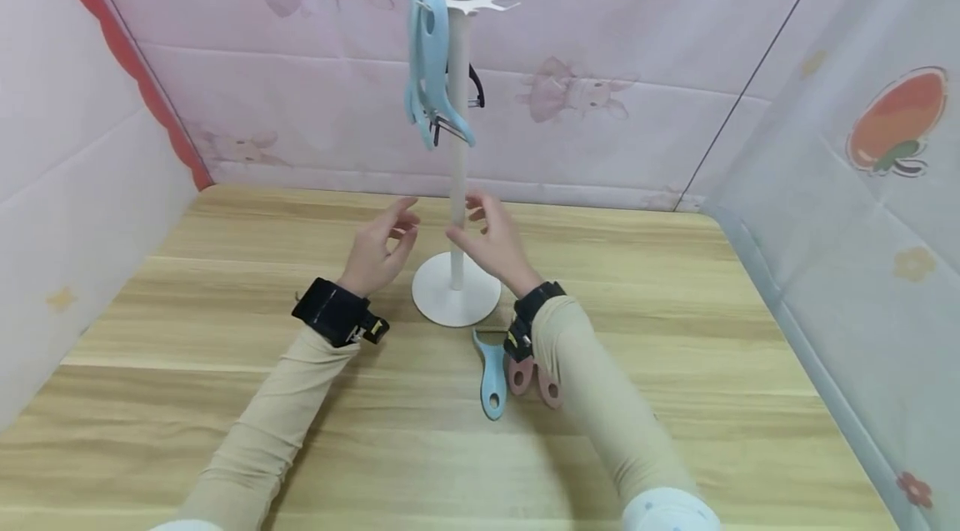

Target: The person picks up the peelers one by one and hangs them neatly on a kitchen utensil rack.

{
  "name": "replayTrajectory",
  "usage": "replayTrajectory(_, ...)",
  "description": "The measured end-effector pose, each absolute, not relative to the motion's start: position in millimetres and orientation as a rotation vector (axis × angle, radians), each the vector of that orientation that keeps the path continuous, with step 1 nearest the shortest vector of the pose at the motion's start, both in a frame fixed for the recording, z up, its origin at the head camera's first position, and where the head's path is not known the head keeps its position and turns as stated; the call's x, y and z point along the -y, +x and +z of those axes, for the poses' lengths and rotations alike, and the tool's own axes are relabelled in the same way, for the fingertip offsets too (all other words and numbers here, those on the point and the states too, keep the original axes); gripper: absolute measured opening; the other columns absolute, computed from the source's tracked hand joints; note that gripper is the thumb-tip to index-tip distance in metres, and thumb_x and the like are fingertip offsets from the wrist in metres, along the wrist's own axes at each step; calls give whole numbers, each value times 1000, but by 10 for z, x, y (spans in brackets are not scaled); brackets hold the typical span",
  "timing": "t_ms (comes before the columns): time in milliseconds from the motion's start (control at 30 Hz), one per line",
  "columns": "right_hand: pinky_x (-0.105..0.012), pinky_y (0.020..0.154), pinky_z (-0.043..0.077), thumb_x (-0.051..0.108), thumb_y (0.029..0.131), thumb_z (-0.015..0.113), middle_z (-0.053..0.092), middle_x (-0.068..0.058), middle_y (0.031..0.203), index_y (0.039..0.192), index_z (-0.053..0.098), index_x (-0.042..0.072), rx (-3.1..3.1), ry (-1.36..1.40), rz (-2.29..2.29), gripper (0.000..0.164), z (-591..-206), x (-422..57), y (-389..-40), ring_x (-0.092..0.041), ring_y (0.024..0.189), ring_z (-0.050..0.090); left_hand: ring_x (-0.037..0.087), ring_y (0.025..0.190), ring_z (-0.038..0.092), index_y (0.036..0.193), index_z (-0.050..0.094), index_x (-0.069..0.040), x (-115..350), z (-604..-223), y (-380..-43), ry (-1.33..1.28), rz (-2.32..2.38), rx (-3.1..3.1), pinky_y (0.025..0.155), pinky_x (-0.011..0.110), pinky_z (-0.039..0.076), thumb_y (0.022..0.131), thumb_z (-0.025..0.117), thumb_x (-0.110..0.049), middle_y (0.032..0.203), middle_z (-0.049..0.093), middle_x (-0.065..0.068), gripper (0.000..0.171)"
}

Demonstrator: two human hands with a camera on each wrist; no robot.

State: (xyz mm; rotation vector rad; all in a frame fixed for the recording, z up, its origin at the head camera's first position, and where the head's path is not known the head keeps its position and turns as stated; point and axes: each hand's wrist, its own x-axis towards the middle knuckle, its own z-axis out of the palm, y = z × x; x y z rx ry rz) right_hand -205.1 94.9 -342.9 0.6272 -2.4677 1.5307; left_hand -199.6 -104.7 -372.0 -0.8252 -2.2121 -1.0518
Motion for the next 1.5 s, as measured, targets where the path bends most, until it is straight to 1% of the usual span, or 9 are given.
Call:
replayTrajectory(100,-48,79,44,13,83,65,51,-20,115,124,44,-3,2556,690,1376,49,-3441,-1083,-1958,-31,99,52,29,88,60,128,41,4,956,-3729,-2027,-820,-1117,2215,72,34,50,95,48,-14,100,61,21,39)
replayTrajectory(333,-39,74,48,16,83,63,57,-18,110,118,52,-4,2782,992,778,41,-3474,-1308,-1692,-29,92,57,30,101,55,136,28,1,653,-3660,-2092,-845,-1403,2208,82,34,47,93,49,-9,111,56,22,49)
replayTrajectory(533,-33,78,48,17,84,61,56,-12,114,118,54,0,2940,1306,506,39,-3583,-1374,-1450,-22,88,59,26,95,57,141,21,-7,440,-3646,-2152,-810,-1701,2211,79,36,47,93,50,-12,109,57,18,56)
replayTrajectory(733,-31,75,48,-4,68,61,57,-9,106,110,61,3,2806,1510,275,42,-3707,-1420,-1260,-20,90,56,27,96,57,140,27,-9,331,-3640,-2189,-705,-1885,2163,81,37,43,91,54,-12,109,59,18,55)
replayTrajectory(833,-32,77,48,-5,62,61,58,-10,107,106,63,5,2719,1574,136,46,-3790,-1420,-1171,-21,93,56,27,91,59,132,35,-5,289,-3655,-2211,-672,-1946,2144,78,33,46,91,54,-9,101,61,20,45)
replayTrajectory(967,-39,88,44,-1,61,66,57,-8,114,106,65,10,2612,1634,-134,46,-3886,-1402,-1075,-23,103,52,26,74,60,120,45,1,224,-3680,-2233,-660,-2056,2074,67,29,50,92,51,-5,85,60,24,29)
replayTrajectory(1133,-32,88,43,9,59,74,57,0,111,101,65,17,2571,1655,-376,43,-3939,-1368,-1009,-17,105,50,11,53,45,95,55,3,163,-3701,-2259,-616,-1972,2075,51,22,40,92,50,-6,62,47,6,11)
replayTrajectory(1300,-31,88,41,13,58,76,59,3,108,93,64,18,2530,1656,-488,38,-3963,-1325,-1008,-16,104,49,12,51,41,81,54,2,159,-3728,-2291,-584,-1900,2105,49,23,34,94,49,-11,58,42,1,19)
replayTrajectory(1500,-26,82,41,18,65,74,61,7,104,90,64,21,2330,1648,-640,27,-4012,-1298,-1013,-12,99,50,12,47,36,68,47,-1,135,-3735,-2293,-526,-1881,2092,45,23,30,93,50,-10,53,38,-1,27)
